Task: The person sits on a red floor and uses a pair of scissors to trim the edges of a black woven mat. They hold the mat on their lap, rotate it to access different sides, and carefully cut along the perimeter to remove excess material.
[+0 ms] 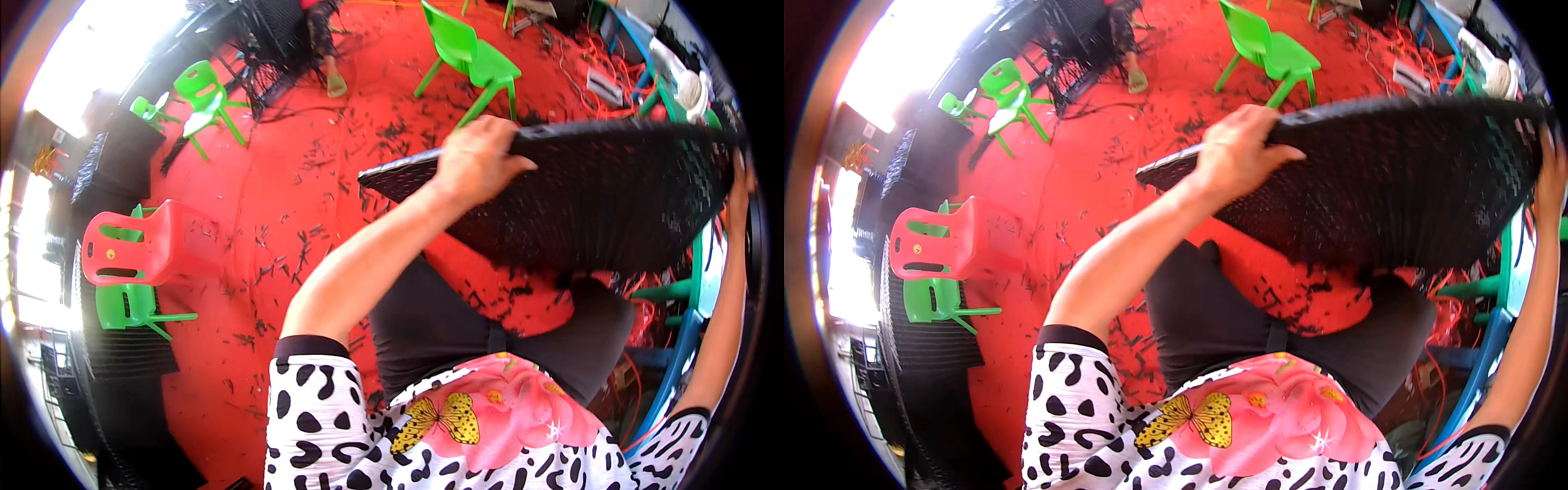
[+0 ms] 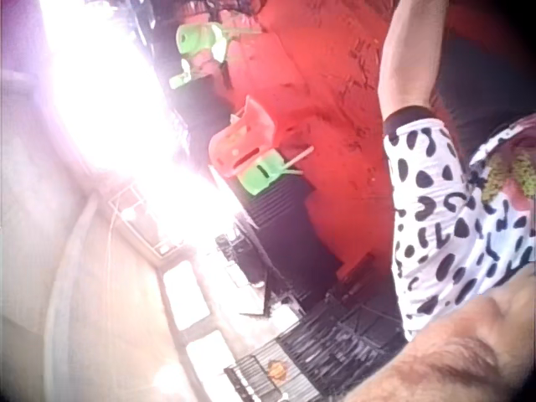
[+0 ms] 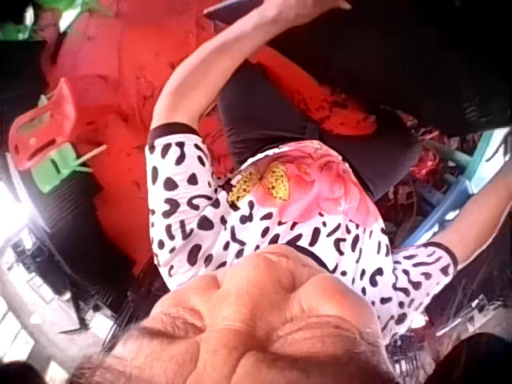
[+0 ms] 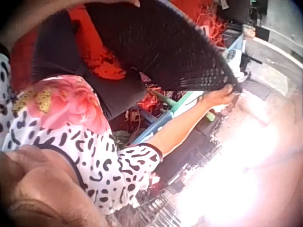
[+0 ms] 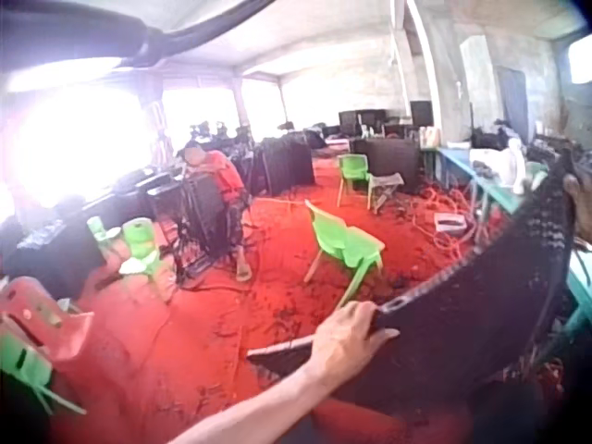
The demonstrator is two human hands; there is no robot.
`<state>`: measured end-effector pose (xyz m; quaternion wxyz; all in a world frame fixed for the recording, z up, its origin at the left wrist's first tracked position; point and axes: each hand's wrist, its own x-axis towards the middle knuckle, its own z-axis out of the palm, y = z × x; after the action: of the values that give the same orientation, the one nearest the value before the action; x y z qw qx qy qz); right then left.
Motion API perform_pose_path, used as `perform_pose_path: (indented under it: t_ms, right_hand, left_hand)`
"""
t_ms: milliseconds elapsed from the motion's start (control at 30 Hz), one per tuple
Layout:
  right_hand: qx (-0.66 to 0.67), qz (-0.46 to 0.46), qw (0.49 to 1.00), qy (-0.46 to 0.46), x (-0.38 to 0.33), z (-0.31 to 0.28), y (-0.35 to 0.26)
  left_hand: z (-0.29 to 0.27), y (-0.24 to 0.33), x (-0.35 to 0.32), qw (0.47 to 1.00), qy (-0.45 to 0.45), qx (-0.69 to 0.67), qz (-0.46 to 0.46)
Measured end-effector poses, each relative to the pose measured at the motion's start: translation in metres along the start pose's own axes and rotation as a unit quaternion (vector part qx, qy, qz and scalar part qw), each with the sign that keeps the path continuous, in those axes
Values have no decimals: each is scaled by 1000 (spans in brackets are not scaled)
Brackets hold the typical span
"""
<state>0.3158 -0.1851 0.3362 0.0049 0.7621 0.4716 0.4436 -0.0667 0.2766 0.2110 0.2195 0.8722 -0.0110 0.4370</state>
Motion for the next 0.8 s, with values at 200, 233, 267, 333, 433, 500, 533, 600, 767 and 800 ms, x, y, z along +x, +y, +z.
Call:
perform_pose_path:
  t_ms: [200, 233, 267, 333, 433, 500, 533, 600, 767, 800]
  right_hand:
    - [341, 432, 835, -24, -151, -54, -29]
    - [438, 513, 739, -9, -167, -56, -44]
    - [448, 533, 717, -15, -181, -58, -59]
    - [450, 562, 694, 21, -191, -54, -71]
    - [457, 554, 696, -5, -189, -58, -72]
    - [401, 553, 730, 1, -183, -69, -68]
    - [350, 496, 794, 41, -175, -75, -63]
    - [242, 364, 891, 122, -154, -87, -56]
    - [146, 58, 979, -129, 0, -101, -225]
    - [212, 89, 952, -201, 14, -95, -248]
  left_hand:
    - [31, 86, 47, 982, -176, 23, 61]
    - [43, 91, 40, 982, -170, 16, 79]
    - [52, 94, 35, 980, -181, 27, 78]
    - [58, 97, 28, 977, -195, 49, 73]
    - [66, 96, 30, 975, -198, 46, 94]
    - [70, 96, 29, 976, -179, 31, 120]
    - [72, 97, 28, 976, -171, 36, 129]
    - [73, 98, 25, 976, -154, 50, 146]
    - [57, 95, 20, 965, -195, 101, 143]
    - [50, 88, 16, 965, -190, 111, 140]
